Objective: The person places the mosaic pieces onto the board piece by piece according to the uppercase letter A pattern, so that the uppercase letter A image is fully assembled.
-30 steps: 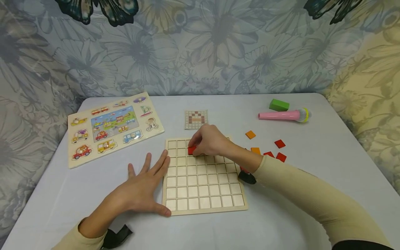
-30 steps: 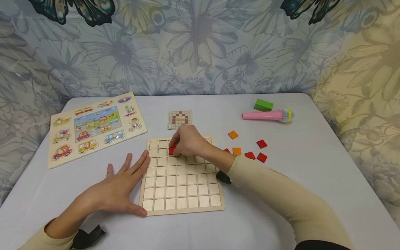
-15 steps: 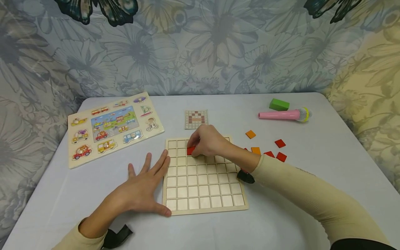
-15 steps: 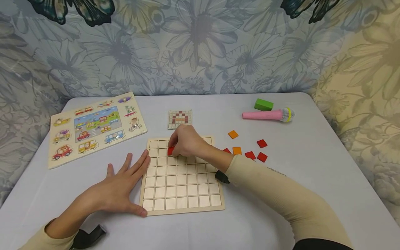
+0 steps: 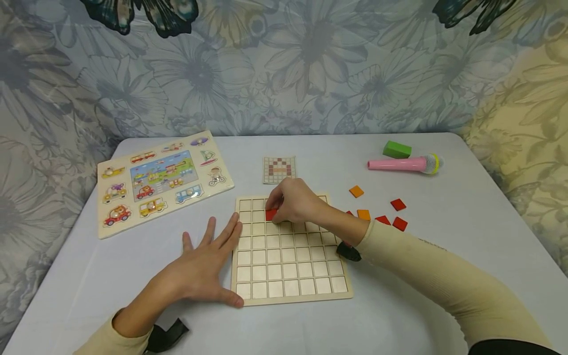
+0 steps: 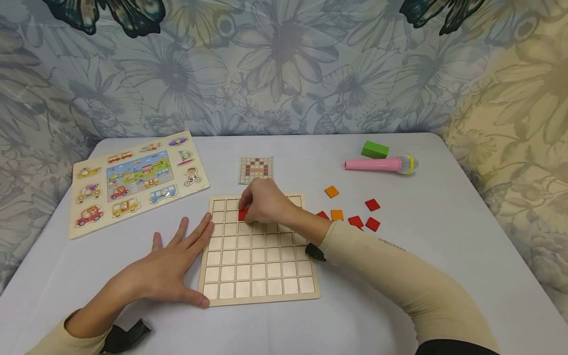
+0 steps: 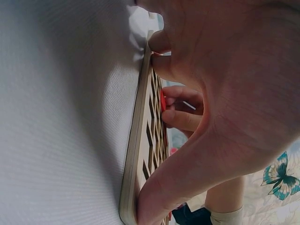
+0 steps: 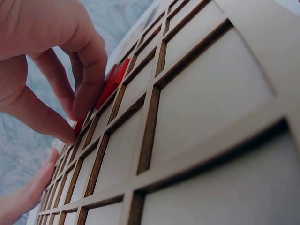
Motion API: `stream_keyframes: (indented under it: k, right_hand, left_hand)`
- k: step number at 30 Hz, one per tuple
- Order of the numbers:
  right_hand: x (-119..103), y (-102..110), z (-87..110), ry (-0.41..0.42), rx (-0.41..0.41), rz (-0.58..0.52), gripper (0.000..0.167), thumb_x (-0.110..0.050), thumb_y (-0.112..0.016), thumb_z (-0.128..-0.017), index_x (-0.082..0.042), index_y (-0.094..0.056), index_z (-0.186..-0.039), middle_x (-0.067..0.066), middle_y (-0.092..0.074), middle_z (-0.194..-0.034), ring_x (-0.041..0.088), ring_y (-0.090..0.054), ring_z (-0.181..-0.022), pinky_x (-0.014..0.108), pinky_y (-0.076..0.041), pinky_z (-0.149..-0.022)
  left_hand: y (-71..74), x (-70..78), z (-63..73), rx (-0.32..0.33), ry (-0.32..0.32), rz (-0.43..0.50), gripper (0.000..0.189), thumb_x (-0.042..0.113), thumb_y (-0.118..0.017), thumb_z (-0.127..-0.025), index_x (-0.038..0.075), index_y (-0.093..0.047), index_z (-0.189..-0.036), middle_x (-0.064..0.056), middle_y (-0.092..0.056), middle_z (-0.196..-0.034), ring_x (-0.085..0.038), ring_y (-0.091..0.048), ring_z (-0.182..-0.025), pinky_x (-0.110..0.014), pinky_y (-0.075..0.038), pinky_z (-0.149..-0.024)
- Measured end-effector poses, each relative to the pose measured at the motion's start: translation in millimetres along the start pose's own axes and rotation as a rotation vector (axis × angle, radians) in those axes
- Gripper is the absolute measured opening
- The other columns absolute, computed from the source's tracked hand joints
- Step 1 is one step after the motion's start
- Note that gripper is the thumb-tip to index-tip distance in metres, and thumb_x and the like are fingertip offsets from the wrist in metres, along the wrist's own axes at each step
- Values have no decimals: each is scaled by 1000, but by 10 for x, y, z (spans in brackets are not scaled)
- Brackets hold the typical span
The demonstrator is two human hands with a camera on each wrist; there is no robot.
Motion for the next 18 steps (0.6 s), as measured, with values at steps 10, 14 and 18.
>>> stream_keyframes:
  k: [10, 14, 18]
  right_hand:
    - [5, 9, 5, 11, 1, 8, 19, -6, -91, -74, -15, -84, -89, -2, -74, -82, 12, -64, -80, 24, -54, -71]
    - [17, 51, 29, 12, -3, -36, 20, -8, -92, -74, -15, -83, -91, -2, -73, -83, 12, -66, -76, 26, -55, -70]
    - [34, 149, 101, 11, 3, -108, 21, -10, -91, -77, -14, -83, -96, -2, -74, -85, 13, -70, -75, 29, -58, -71]
  left_hand:
    - [-4, -3, 3, -1, -1, 7, 148, 75, -87, -60, 12, -10, -169, -1, 9, -177, -56, 2, -157, -96, -1, -97]
    - [-3, 3, 9, 0, -1, 10, 148, 75, -87, -60, 11, -10, -169, -1, 9, -177, -56, 2, -157, -96, 0, -97]
    - [6, 11, 12, 1, -2, 8, 148, 75, -87, -60, 12, -10, -169, -1, 10, -177, -56, 3, -157, -96, -1, -97]
Point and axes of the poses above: each hand's wrist, its own z-axis away from the middle knuckle, its own y-axis out of the back of the hand, x = y × z, the point moved 1 cm from there along -z, towards the middle knuckle
